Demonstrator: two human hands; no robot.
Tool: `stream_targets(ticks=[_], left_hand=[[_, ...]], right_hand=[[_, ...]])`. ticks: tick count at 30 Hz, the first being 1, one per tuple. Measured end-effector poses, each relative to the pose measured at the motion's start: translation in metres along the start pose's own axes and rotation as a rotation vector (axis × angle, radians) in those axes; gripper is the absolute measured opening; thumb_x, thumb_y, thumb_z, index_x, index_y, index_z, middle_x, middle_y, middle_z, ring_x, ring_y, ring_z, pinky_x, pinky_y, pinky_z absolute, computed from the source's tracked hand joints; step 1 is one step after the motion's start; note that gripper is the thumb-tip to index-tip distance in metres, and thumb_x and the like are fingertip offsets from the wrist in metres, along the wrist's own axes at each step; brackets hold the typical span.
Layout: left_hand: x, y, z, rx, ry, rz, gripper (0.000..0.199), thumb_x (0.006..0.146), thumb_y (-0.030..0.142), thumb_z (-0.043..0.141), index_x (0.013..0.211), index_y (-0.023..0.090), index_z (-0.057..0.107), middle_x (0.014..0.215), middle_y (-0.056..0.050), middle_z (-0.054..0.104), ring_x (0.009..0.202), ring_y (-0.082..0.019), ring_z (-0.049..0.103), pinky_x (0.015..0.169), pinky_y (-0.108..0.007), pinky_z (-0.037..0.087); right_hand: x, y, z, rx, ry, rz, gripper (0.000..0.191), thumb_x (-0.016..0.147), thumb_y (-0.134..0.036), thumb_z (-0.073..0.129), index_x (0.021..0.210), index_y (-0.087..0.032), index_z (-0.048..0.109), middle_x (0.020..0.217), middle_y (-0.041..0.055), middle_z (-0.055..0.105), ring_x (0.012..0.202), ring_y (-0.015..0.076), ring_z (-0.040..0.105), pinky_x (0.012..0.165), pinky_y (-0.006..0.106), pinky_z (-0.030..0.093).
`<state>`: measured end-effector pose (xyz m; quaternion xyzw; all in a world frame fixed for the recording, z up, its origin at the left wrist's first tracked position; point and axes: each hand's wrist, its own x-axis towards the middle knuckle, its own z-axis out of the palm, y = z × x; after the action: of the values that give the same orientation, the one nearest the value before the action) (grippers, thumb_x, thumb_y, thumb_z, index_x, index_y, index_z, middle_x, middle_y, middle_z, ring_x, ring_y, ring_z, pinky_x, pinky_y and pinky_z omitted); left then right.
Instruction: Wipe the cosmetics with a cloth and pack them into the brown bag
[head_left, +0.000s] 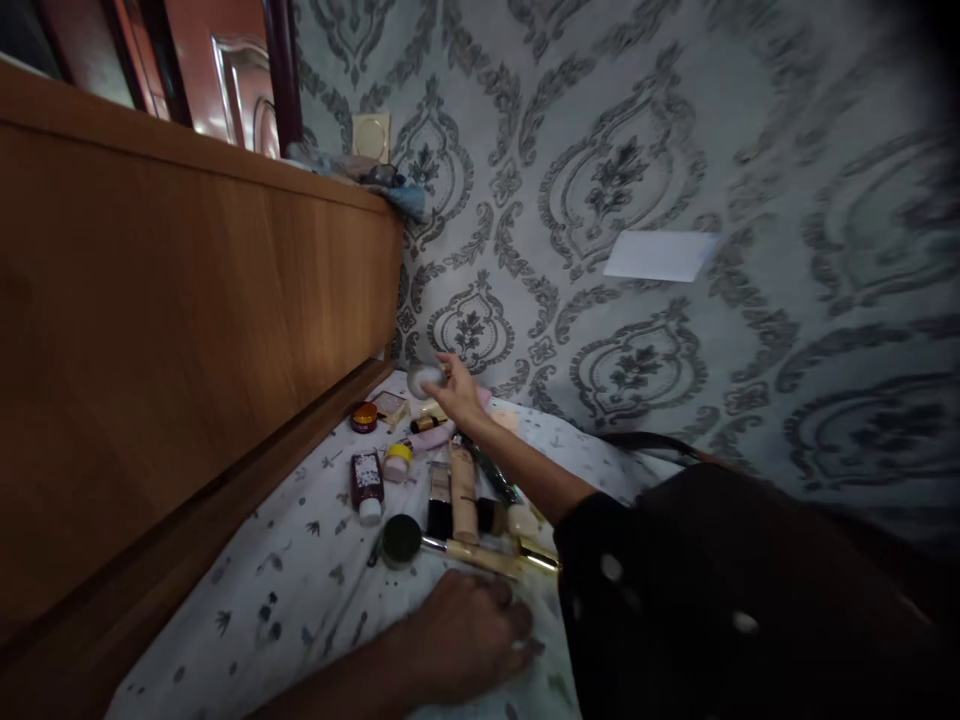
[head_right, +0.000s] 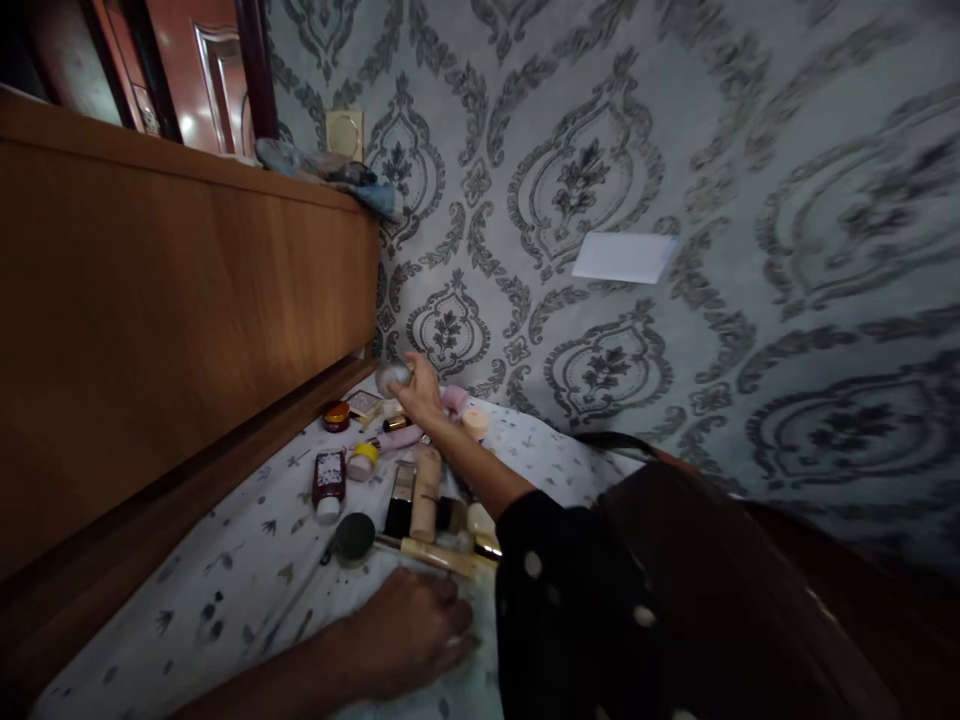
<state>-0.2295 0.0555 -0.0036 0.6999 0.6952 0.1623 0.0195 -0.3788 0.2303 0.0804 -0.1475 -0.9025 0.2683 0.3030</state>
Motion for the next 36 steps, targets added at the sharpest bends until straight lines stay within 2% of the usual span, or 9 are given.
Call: stream_targets(ticks=[2,5,8,12,15,18,24,31,36], left_hand=[[-0.003,0.001,-0.008,-0.061,0.046,-0.030,0.026,0.096,0.034,0.050,0.086,0.017,0.067,0.083,-0.008,0.071,0.074,-0.021,0.066,0.065,-0.031,0.050],[-0.005,-0.003,-0.008,-0.244,0.148,-0.091,0.018,0.091,0.024,0.052,0.079,0.018,0.064,0.083,-0.006,0.069,0.077,-0.019,0.064,0.073,-0.029,0.049],[-0.006,-0.011,-0.003,-0.359,0.231,-0.190,0.020,0.090,0.018,0.044,0.078,0.018,0.060,0.079,-0.005,0.066,0.077,-0.018,0.061,0.074,-0.027,0.048],[-0.008,-0.017,0.002,-0.509,0.331,-0.299,0.028,0.093,0.029,0.036,0.080,0.017,0.058,0.076,-0.003,0.063,0.073,-0.018,0.059,0.068,-0.027,0.046],[-0.010,-0.014,0.003,-0.583,0.374,-0.325,0.037,0.094,0.041,0.036,0.083,0.015,0.059,0.075,-0.002,0.062,0.072,-0.018,0.059,0.066,-0.027,0.045],[-0.012,-0.006,0.005,-0.613,0.399,-0.333,0.038,0.091,0.046,0.042,0.091,0.014,0.063,0.085,-0.005,0.066,0.081,-0.020,0.062,0.071,-0.028,0.047],[-0.013,0.009,0.002,-0.626,0.424,-0.343,0.039,0.089,0.046,0.049,0.109,0.016,0.063,0.105,-0.007,0.069,0.096,-0.023,0.063,0.085,-0.032,0.048],[-0.006,0.031,-0.008,-0.606,0.427,-0.301,0.029,0.088,0.042,0.054,0.098,0.017,0.066,0.096,-0.005,0.070,0.092,-0.022,0.063,0.079,-0.030,0.049],[-0.009,0.046,-0.011,-0.505,0.440,-0.204,0.025,0.092,0.035,0.053,0.103,0.018,0.068,0.101,-0.005,0.072,0.096,-0.022,0.065,0.087,-0.032,0.049]], right_hand=[[-0.038,-0.003,-0.030,0.094,-0.007,-0.038,0.060,0.080,-0.030,0.063,0.136,-0.020,0.044,0.113,0.0071,0.062,0.103,0.0228,0.060,0.091,0.038,0.050],[-0.114,-0.004,-0.076,0.424,0.001,-0.102,0.063,0.078,-0.036,0.069,0.134,-0.022,0.046,0.117,0.0081,0.060,0.106,0.0235,0.060,0.090,0.039,0.051],[-0.196,-0.002,-0.110,0.449,0.048,-0.067,0.062,0.078,-0.035,0.071,0.134,-0.025,0.047,0.126,0.0091,0.057,0.113,0.0248,0.057,0.094,0.040,0.050],[-0.283,0.007,-0.123,0.432,0.100,0.017,0.063,0.080,-0.032,0.070,0.136,-0.027,0.043,0.131,0.0095,0.055,0.119,0.0249,0.055,0.101,0.042,0.047],[-0.320,0.017,-0.114,0.414,0.080,0.100,0.063,0.079,-0.030,0.071,0.136,-0.025,0.043,0.132,0.0105,0.055,0.123,0.0259,0.054,0.105,0.045,0.044],[-0.336,0.025,-0.104,0.401,0.076,0.133,0.066,0.078,-0.031,0.072,0.136,-0.024,0.043,0.132,0.0106,0.057,0.123,0.0262,0.055,0.106,0.045,0.043],[-0.338,0.033,-0.100,0.321,0.036,0.122,0.081,0.071,-0.027,0.076,0.142,-0.022,0.037,0.134,0.0134,0.055,0.122,0.0279,0.055,0.105,0.047,0.044],[-0.337,0.029,-0.102,0.316,0.012,0.129,0.059,0.073,-0.022,0.072,0.127,-0.019,0.049,0.119,0.0094,0.063,0.109,0.0244,0.060,0.096,0.040,0.048],[-0.338,0.030,-0.101,0.318,0.041,0.117,0.061,0.071,-0.017,0.070,0.128,-0.019,0.047,0.121,0.0103,0.062,0.112,0.0250,0.059,0.097,0.041,0.048]])
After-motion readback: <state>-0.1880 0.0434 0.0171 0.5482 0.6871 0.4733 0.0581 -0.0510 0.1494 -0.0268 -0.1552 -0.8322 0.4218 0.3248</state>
